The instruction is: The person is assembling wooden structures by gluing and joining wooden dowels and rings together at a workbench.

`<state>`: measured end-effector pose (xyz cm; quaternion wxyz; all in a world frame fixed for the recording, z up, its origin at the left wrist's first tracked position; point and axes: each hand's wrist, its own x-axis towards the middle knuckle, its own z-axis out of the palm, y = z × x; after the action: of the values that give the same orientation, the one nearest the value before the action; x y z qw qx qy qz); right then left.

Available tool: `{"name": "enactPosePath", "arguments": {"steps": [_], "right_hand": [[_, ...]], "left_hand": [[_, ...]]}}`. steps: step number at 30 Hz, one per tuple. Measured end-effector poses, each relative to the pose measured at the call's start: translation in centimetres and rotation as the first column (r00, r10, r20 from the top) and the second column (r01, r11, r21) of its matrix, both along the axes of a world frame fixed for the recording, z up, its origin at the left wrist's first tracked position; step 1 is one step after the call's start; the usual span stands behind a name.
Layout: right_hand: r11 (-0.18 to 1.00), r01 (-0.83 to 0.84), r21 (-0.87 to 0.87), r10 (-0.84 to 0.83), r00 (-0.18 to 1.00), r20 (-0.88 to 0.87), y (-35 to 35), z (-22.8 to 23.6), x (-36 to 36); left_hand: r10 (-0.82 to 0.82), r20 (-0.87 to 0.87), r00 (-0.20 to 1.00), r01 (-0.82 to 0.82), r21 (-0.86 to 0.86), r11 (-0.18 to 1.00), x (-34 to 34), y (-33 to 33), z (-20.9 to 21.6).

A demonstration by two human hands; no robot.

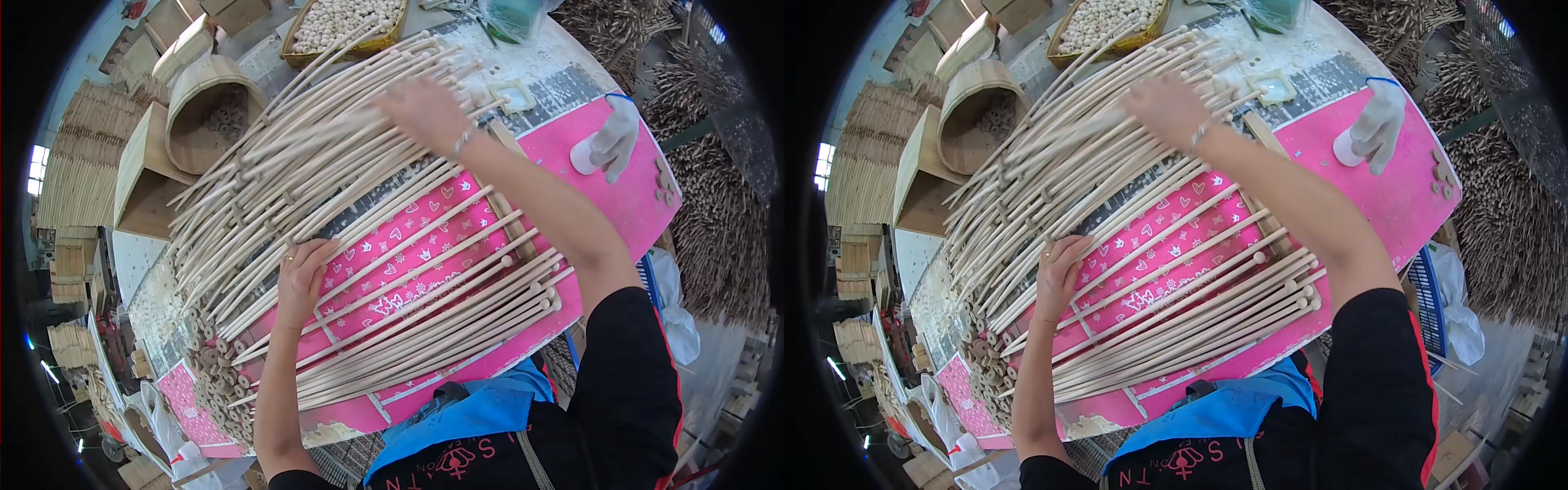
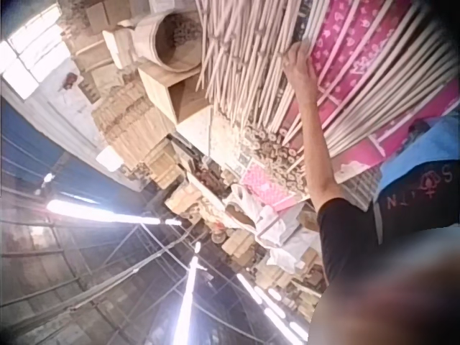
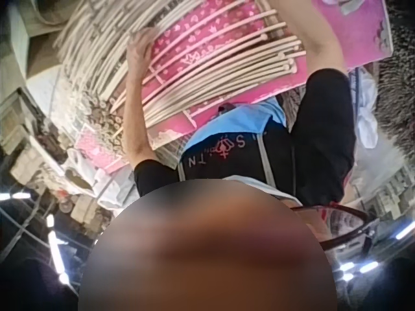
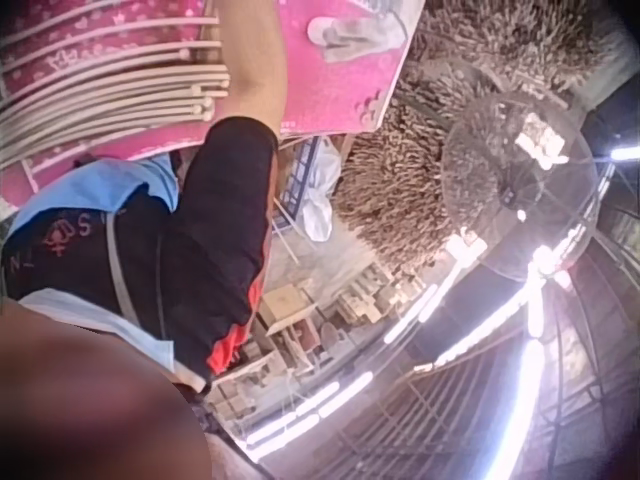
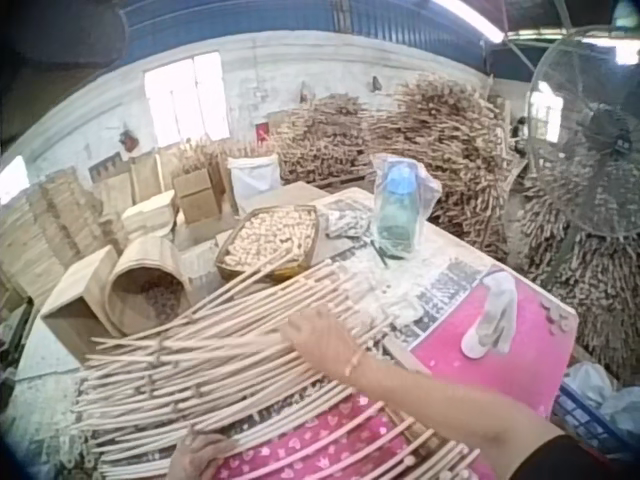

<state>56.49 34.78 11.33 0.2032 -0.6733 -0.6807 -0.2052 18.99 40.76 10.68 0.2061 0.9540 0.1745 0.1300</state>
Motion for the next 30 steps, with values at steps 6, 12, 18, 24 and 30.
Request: {"name": "enactPosePath", "arguments": {"steps": [6,12,18,24,30], "right_hand": [[0.934,0.293,-0.205,-0.299,0.954,-0.001,3.2,-0.1,4.6],[0.957,-0.179,-0.227,0.006,0.798,-0.602,-8.0,-0.7,-2.5],[0.949,-0.225,-0.222,0.072,0.837,-0.543,-13.8,-3.8,-6.7],[0.965,-0.217,-0.147,0.097,0.817,-0.569,-14.6,-4.7,-7.0],[0.976,-0.173,-0.129,0.067,0.811,-0.582,-15.0,-4.8,-7.4]], "left_hand": [[-0.061,0.067,0.996,0.066,-0.074,0.995,1.7,-1.5,-0.9],[0.045,0.09,0.995,-0.031,-0.147,0.989,-0.8,-1.1,-1.2],[0.409,0.099,0.907,-0.275,-0.596,0.755,-3.1,3.4,-1.9],[0.371,0.066,0.926,-0.269,-0.574,0.774,-1.9,9.2,-3.7],[0.493,-0.077,0.867,-0.375,-0.753,0.541,-2.7,9.9,-1.7]]}}
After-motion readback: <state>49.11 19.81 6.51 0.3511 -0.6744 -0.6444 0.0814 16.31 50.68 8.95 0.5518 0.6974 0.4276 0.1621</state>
